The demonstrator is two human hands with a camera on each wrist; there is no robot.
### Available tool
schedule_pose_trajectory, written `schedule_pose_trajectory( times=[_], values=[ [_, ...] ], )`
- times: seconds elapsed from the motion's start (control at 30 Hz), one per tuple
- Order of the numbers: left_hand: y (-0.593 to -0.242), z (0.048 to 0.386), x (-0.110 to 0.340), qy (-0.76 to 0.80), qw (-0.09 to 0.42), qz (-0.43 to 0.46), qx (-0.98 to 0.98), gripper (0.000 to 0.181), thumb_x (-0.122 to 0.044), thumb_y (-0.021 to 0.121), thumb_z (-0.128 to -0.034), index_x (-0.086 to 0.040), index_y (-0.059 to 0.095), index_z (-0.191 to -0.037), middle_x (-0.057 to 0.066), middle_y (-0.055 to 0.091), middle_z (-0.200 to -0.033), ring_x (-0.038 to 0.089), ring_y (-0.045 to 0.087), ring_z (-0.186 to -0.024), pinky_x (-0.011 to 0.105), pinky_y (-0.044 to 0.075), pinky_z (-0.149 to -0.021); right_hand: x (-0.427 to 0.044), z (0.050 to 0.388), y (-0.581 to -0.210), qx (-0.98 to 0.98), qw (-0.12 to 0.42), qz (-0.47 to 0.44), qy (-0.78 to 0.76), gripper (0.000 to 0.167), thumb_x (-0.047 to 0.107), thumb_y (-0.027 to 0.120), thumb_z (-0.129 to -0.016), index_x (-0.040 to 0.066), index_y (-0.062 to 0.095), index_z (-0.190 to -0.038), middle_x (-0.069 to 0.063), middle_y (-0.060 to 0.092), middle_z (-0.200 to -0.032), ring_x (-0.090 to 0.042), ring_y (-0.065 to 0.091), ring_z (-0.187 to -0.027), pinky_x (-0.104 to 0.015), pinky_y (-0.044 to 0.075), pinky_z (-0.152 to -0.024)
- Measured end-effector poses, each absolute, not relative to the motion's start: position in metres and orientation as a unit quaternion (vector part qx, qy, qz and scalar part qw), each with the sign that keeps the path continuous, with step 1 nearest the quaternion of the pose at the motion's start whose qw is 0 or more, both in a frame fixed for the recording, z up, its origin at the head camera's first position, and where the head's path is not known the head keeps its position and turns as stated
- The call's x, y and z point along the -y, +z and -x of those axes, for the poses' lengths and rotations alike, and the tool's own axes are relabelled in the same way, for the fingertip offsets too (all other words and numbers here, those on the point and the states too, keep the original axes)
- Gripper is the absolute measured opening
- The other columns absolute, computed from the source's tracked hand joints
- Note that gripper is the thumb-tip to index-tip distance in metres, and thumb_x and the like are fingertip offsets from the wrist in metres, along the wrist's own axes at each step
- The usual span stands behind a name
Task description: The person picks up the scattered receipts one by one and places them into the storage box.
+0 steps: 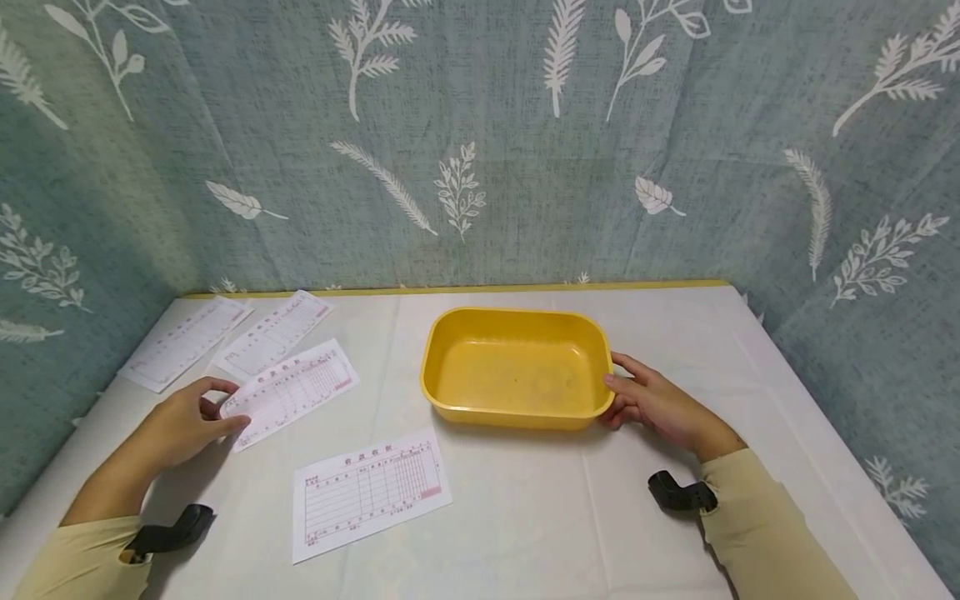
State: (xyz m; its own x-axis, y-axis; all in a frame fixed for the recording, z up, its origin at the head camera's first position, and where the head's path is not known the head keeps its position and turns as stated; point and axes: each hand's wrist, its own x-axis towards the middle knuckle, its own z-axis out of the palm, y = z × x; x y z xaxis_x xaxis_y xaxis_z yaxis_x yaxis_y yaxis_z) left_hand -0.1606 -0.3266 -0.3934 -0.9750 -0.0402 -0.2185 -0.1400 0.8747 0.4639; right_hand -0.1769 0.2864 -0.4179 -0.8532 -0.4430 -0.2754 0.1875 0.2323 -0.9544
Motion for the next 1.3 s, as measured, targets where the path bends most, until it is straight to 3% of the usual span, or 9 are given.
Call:
schedule_pose_trajectory(
  times=[0.33, 0.47, 0.57, 0.8, 1.1, 1.3],
  values=[
    [-0.395, 0.1627, 0.3246, 0.256, 0.085, 0.043, -0.962, 0.084, -0.02, 0.075, -0.0878, 0.009, 0.027, -0.149, 0.025, 0.059, -0.098, 0.027, 0.055, -0.076, 0.032, 0.044, -0.06, -0.2857, 0.179, -0.416, -0.739, 0.257, 0.093, -0.616, 0.069, 0.031, 0.039, -0.109, 0.0, 0.001, -0.158, -0.002, 0.068, -0.098, -0.012, 0.067, -0.083, -0.029, 0.059, -0.078],
    [-0.3946, 0.1632, 0.3239, 0.25, 0.082, 0.056, -0.963, 0.082, -0.022, 0.076, -0.0871, 0.012, 0.03, -0.146, 0.024, 0.058, -0.097, 0.028, 0.055, -0.077, 0.032, 0.044, -0.06, -0.2854, 0.1777, -0.4155, -0.74, 0.254, 0.089, -0.617, 0.069, 0.031, 0.04, -0.109, 0.0, 0.002, -0.158, -0.002, 0.067, -0.097, -0.012, 0.067, -0.083, -0.028, 0.058, -0.078],
    [-0.3952, 0.163, 0.3232, 0.246, 0.081, 0.066, -0.964, 0.076, -0.024, 0.076, -0.0861, 0.015, 0.039, -0.14, 0.024, 0.059, -0.096, 0.029, 0.056, -0.078, 0.032, 0.045, -0.061, -0.285, 0.1768, -0.4158, -0.737, 0.259, 0.085, -0.619, 0.07, 0.031, 0.04, -0.109, 0.0, 0.002, -0.158, -0.002, 0.067, -0.097, -0.012, 0.067, -0.083, -0.028, 0.058, -0.078],
    [-0.394, 0.1611, 0.3227, 0.228, 0.078, 0.061, -0.969, 0.043, -0.026, 0.075, -0.0871, 0.011, 0.06, -0.102, 0.017, 0.06, -0.083, 0.027, 0.053, -0.074, 0.033, 0.04, -0.057, -0.2835, 0.1757, -0.4153, -0.737, 0.258, 0.07, -0.621, 0.069, 0.033, 0.041, -0.109, 0.002, 0.006, -0.158, -0.003, 0.067, -0.098, -0.013, 0.068, -0.084, -0.028, 0.059, -0.079],
    [-0.3973, 0.1619, 0.3212, 0.242, 0.07, 0.05, -0.966, 0.047, -0.023, 0.067, -0.0939, 0.015, 0.054, -0.12, 0.031, 0.062, -0.106, 0.033, 0.056, -0.082, 0.033, 0.046, -0.06, -0.2846, 0.1729, -0.4158, -0.738, 0.258, 0.075, -0.619, 0.068, 0.032, 0.04, -0.109, 0.0, 0.006, -0.158, -0.003, 0.067, -0.097, -0.013, 0.067, -0.083, -0.028, 0.059, -0.078],
    [-0.398, 0.1621, 0.3206, 0.251, 0.044, 0.043, -0.966, 0.039, -0.016, 0.061, -0.0973, 0.012, 0.05, -0.122, 0.034, 0.061, -0.11, 0.034, 0.06, -0.083, 0.033, 0.048, -0.061, -0.2826, 0.1755, -0.4147, -0.739, 0.254, 0.083, -0.619, 0.068, 0.032, 0.04, -0.109, 0.0, 0.006, -0.158, -0.003, 0.067, -0.098, -0.013, 0.067, -0.083, -0.028, 0.059, -0.078]
  ],
)
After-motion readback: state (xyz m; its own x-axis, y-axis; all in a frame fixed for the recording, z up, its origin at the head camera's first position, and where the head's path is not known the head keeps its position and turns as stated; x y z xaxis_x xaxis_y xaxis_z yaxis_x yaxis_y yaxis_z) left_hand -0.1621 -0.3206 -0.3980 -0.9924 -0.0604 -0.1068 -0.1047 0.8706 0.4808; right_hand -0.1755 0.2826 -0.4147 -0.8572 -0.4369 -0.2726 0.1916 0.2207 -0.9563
